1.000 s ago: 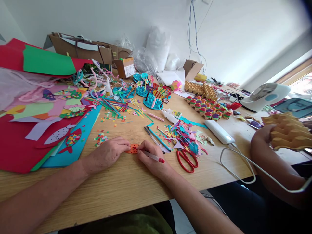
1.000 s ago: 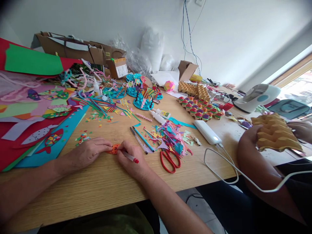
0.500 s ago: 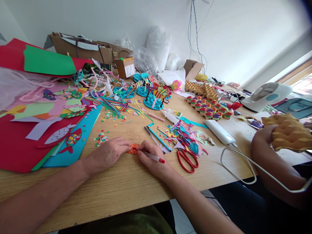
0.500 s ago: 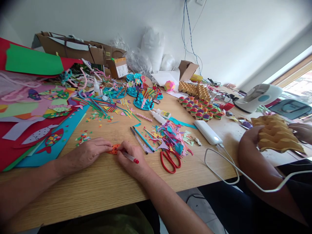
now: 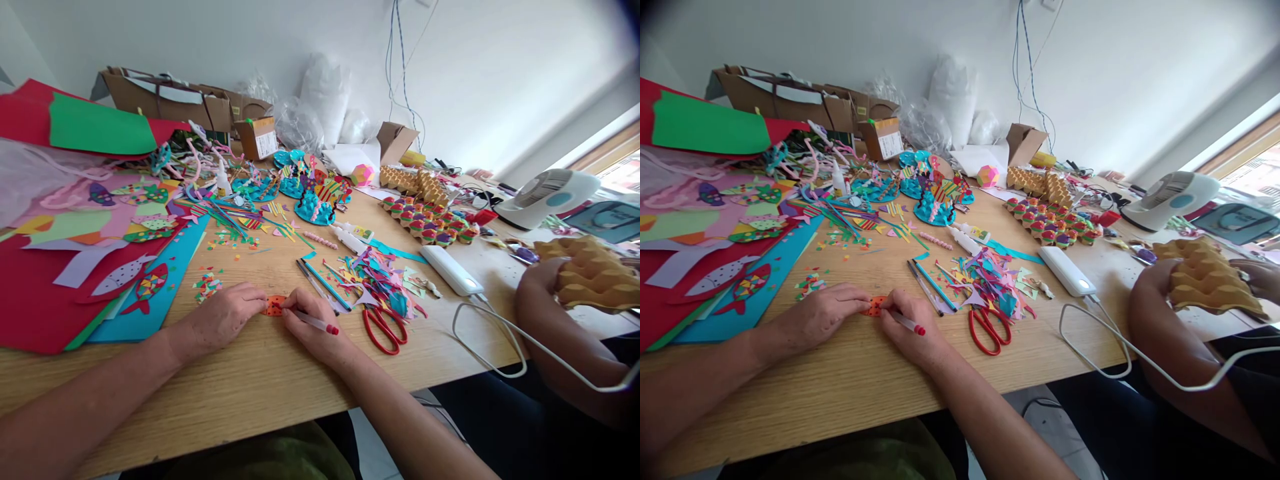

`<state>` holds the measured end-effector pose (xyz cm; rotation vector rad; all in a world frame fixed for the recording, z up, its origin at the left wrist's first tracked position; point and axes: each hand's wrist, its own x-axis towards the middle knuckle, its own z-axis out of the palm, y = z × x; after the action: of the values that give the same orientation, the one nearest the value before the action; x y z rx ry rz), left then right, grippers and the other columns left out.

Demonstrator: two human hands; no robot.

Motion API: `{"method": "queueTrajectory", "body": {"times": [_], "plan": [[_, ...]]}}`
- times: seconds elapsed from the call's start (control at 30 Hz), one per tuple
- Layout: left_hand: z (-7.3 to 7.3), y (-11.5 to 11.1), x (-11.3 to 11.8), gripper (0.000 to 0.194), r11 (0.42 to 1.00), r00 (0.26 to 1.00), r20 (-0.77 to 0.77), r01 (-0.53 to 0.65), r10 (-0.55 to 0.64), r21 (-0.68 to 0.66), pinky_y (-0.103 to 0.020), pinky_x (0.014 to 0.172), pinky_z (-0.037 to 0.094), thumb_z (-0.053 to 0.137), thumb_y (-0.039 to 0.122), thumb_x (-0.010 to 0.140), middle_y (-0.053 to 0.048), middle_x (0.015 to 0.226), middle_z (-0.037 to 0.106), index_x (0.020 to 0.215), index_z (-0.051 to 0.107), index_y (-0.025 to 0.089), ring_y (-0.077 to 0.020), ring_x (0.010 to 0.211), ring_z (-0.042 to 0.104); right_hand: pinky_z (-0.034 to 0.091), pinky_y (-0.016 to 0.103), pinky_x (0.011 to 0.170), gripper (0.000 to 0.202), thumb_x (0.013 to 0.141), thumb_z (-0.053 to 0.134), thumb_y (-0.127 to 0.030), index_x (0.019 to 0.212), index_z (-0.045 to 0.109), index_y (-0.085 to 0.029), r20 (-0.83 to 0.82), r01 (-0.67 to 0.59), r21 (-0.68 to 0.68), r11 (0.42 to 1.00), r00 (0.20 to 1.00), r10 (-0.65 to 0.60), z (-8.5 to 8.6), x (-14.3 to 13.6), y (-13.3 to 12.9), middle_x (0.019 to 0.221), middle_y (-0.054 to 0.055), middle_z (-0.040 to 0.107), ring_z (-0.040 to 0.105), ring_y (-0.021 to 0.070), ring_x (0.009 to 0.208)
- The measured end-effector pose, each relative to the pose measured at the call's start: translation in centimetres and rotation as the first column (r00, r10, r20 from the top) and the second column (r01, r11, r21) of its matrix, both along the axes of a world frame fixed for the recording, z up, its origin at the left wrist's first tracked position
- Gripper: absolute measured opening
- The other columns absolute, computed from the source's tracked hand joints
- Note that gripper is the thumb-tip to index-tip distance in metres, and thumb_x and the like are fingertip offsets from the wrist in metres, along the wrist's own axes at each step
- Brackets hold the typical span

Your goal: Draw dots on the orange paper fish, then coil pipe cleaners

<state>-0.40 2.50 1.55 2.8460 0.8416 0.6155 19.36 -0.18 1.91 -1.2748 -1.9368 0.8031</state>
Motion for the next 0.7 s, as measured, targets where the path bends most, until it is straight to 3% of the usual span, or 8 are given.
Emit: {"method": "queueTrajectory", "body": {"times": [0.7], "plan": [[0.25, -0.29, 0.19, 0.034, 0.998, 0.999, -0.039, -0.011, 0.014, 0.069, -0.029, 0.075, 0.051, 0.032, 0.003, 0.087, -0.007, 0.094, 0.067, 0.091, 0.064, 0.014, -0.0172, 0.086, 0.061, 0.032, 0.02, 0.048, 0.006, 0.073, 0.05, -0.016, 0.068, 0.052, -0.019, -0.003, 0.013, -0.007, 1.0, 1.0, -0.013, 0.04, 0.05, -0.03, 0.057, -0.004, 0.052, 0.045, 0.0096, 0.051]]}}
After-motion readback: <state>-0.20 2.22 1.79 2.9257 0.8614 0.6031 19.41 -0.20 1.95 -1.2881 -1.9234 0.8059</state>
